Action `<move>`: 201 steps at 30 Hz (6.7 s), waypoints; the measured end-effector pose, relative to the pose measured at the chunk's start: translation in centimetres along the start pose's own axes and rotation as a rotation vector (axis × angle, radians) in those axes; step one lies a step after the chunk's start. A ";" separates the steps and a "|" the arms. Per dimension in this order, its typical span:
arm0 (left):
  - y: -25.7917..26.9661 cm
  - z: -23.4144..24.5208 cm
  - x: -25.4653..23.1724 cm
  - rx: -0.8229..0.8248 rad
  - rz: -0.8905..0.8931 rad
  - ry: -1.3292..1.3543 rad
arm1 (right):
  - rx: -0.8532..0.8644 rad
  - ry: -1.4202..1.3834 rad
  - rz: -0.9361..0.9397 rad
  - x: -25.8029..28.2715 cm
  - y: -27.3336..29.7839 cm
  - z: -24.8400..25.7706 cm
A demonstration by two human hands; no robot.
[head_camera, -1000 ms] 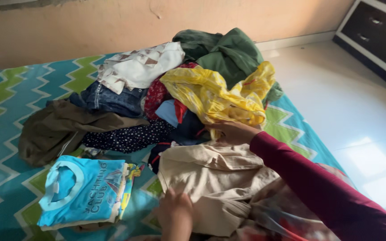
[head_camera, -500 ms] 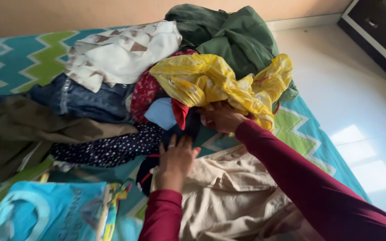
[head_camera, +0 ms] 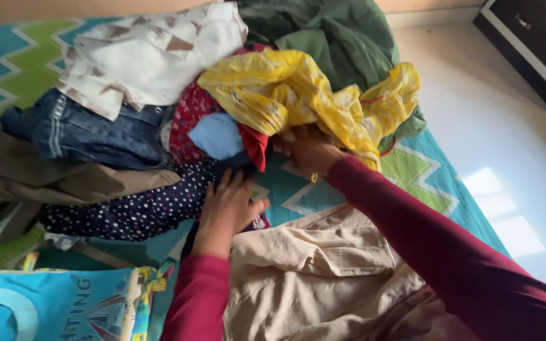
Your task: The person folds multiple items of clothing on a bed, including a beige t-shirt, dark shorts with a cartoon pattern, light blue shorts, red shorts, dark blue shorts, and a dark polka-dotted garment. Each item is smoothed and folded into a neat stack.
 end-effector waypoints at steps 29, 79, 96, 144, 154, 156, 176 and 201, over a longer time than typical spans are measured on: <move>8.1 0.2 -5.7 0.016 0.233 0.264 | 0.315 -0.193 -0.084 -1.3 19.3 -1.1; 11.6 1.4 2.2 -0.768 0.238 0.836 | -0.057 -0.219 -0.398 -2.8 19.7 1.6; 16.8 -6.4 3.6 -0.339 0.131 0.464 | 0.352 -0.059 -0.461 -1.9 24.3 0.5; 18.5 -2.2 -1.2 -0.327 0.266 0.262 | -0.167 -1.164 -0.351 4.8 10.0 0.0; 19.5 -4.0 -0.3 -0.054 0.154 0.863 | 0.238 -1.591 0.278 10.6 18.8 16.8; 20.0 -5.4 -0.3 0.003 0.172 0.766 | 0.341 -1.542 0.362 12.4 20.3 17.5; 19.5 -7.1 4.7 -0.271 0.403 1.069 | -0.320 -1.199 0.052 14.6 10.1 12.4; 19.8 -1.7 0.0 -0.747 0.198 0.619 | 0.945 -0.580 0.288 16.0 22.8 3.3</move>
Point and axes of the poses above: each hand's wrist, its own y-axis away from the middle knuckle, its own z-axis out of the back of the hand, x = y × z, the point moved 6 cm from there along -y, towards the middle knuckle, and after that the axes turned 11 degrees about y, right-handed, at the moved point
